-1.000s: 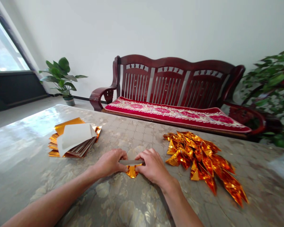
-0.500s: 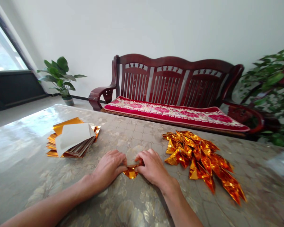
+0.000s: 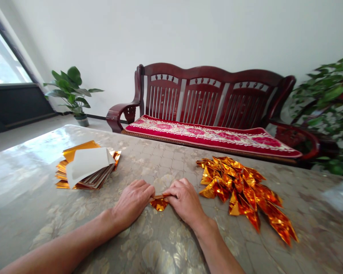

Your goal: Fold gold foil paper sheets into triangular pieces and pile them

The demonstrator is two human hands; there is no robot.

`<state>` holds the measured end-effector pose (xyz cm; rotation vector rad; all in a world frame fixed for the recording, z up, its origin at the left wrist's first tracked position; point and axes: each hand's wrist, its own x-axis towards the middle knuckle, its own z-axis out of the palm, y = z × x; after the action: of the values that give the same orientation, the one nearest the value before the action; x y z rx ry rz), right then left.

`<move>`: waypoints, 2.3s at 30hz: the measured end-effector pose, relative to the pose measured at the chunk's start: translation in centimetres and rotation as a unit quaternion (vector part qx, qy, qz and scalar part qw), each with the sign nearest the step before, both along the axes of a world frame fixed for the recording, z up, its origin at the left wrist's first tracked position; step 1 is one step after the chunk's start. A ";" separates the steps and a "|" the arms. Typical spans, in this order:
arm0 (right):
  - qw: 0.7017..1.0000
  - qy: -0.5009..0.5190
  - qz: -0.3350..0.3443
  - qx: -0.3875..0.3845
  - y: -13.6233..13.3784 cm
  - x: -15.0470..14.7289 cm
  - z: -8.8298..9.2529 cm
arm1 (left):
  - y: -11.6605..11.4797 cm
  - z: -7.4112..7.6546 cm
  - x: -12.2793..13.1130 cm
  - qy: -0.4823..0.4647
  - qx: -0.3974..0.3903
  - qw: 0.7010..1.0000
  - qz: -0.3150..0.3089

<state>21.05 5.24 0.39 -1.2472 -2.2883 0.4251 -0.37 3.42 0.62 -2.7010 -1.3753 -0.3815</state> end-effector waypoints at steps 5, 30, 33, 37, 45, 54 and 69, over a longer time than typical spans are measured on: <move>0.999 -0.006 -0.001 0.039 -0.4 0.1 -0.3 | -0.2 -0.2 0.1 0.019 0.023 0.999 -0.025; 0.987 -0.093 0.003 0.134 -1.7 0.1 -0.1 | -1.6 0.4 0.2 0.060 0.009 0.996 -0.060; 0.985 -0.108 0.007 0.134 -1.9 0.1 -0.1 | -1.7 0.7 0.3 0.076 -0.006 0.995 -0.060; 0.983 -0.119 0.009 0.138 -2.0 0.2 -0.2 | -2.0 0.8 0.4 0.089 -0.018 0.994 -0.058; 0.986 -0.106 0.014 0.128 -2.5 0.5 0.1 | -3.3 0.8 1.1 0.110 -0.071 0.991 -0.019; 0.991 -0.089 -0.015 0.097 -3.2 0.1 0.8 | -4.6 -0.3 1.5 0.084 -0.070 0.994 0.006; 0.992 -0.079 -0.090 0.039 -1.8 -0.6 0.4 | -1.3 2.1 1.3 -0.033 -0.118 0.990 0.064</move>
<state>20.43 3.39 0.82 -1.4785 -2.2703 0.1772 0.92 2.09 2.67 -2.7831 -1.7013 -0.3197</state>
